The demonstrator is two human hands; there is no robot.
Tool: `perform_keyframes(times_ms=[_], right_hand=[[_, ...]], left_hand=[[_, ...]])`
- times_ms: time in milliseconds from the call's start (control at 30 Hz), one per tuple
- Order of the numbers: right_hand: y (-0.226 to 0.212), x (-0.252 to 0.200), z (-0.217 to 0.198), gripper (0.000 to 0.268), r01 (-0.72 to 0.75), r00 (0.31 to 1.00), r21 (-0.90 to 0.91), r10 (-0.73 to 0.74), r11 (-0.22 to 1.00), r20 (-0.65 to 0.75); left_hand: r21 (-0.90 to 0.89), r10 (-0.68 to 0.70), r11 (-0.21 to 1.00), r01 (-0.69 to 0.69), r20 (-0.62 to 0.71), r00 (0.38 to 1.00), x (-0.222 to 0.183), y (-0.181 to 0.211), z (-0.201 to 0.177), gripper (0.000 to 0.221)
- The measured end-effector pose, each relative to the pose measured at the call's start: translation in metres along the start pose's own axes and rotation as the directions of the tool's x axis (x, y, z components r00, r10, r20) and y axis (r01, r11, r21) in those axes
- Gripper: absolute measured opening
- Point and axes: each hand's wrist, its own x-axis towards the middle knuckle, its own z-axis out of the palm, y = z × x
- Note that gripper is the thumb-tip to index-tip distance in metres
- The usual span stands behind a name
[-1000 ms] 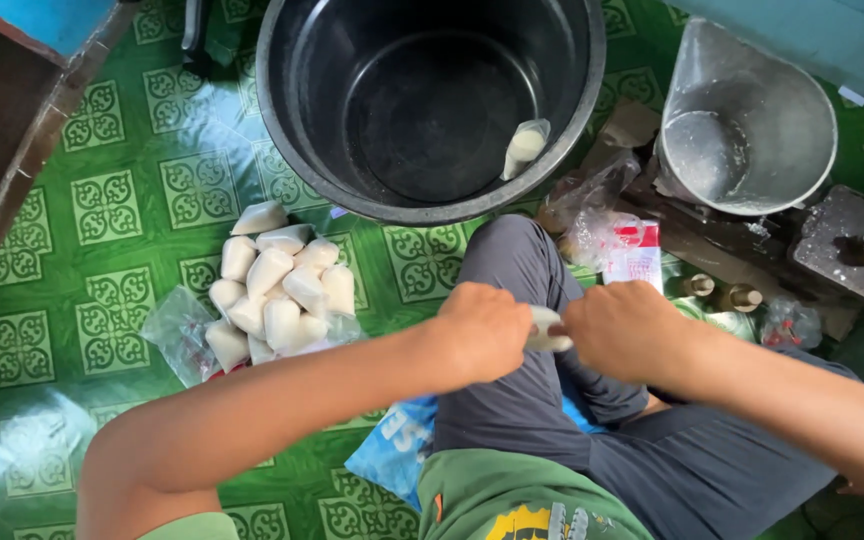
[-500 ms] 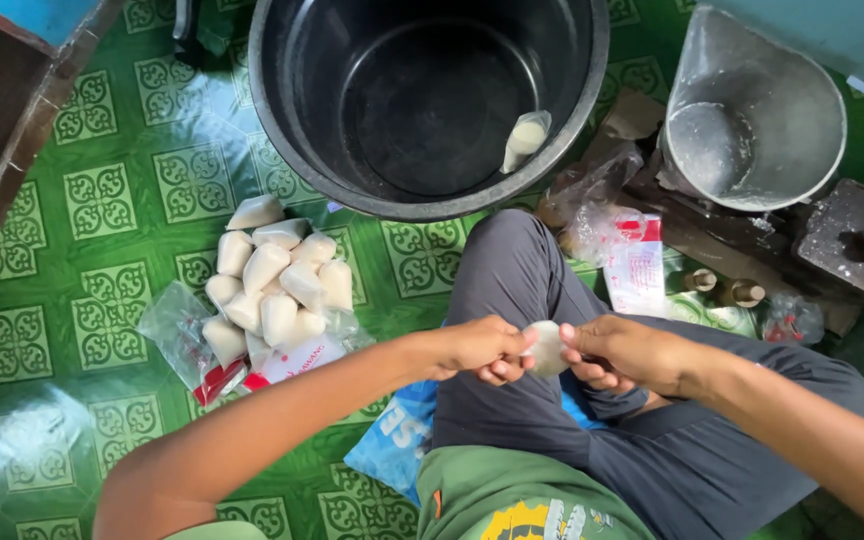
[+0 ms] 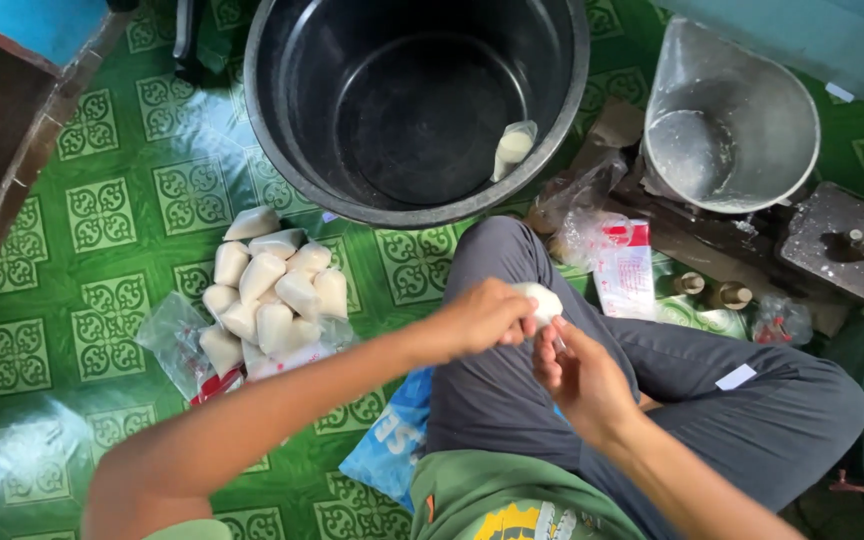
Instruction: Tying small plastic bags filled with white powder and placing them into a large black tub.
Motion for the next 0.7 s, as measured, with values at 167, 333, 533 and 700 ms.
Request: perform_keyframes(times_ms=[167, 333, 533, 700], right_hand=[[0.014, -0.006, 0.028, 0.018, 0.069, 0.982, 0.486, -0.145, 0.871, 0.120], [0.001, -0.038, 0.062, 0.012, -0.305, 0.856, 0.817, -0.236, 0.488, 0.460], [0.007, -0.032, 0.017, 0.013, -0.026, 0.796, 0.777, -0.457, 0.629, 0.397], [-0.020, -0.024, 0.016, 0.016, 0.677, 0.232, 0.532, -0.833, 0.510, 0.502]], left_hand=[[0.651, -0.056, 0.759, 0.026, 0.026, 0.998, 0.027, 0.073, -0.016, 0.032], [0.874, 0.035, 0.483, -0.045, 0.032, 0.999, 0.000, 0.164, 0.010, 0.031], [0.913, 0.230, 0.097, -0.395, 0.366, 0.902, -0.060, 0.229, 0.052, 0.017], [0.725, 0.497, 0.046, -0.687, 0.580, 0.646, -0.121, 0.218, 0.064, 0.014]])
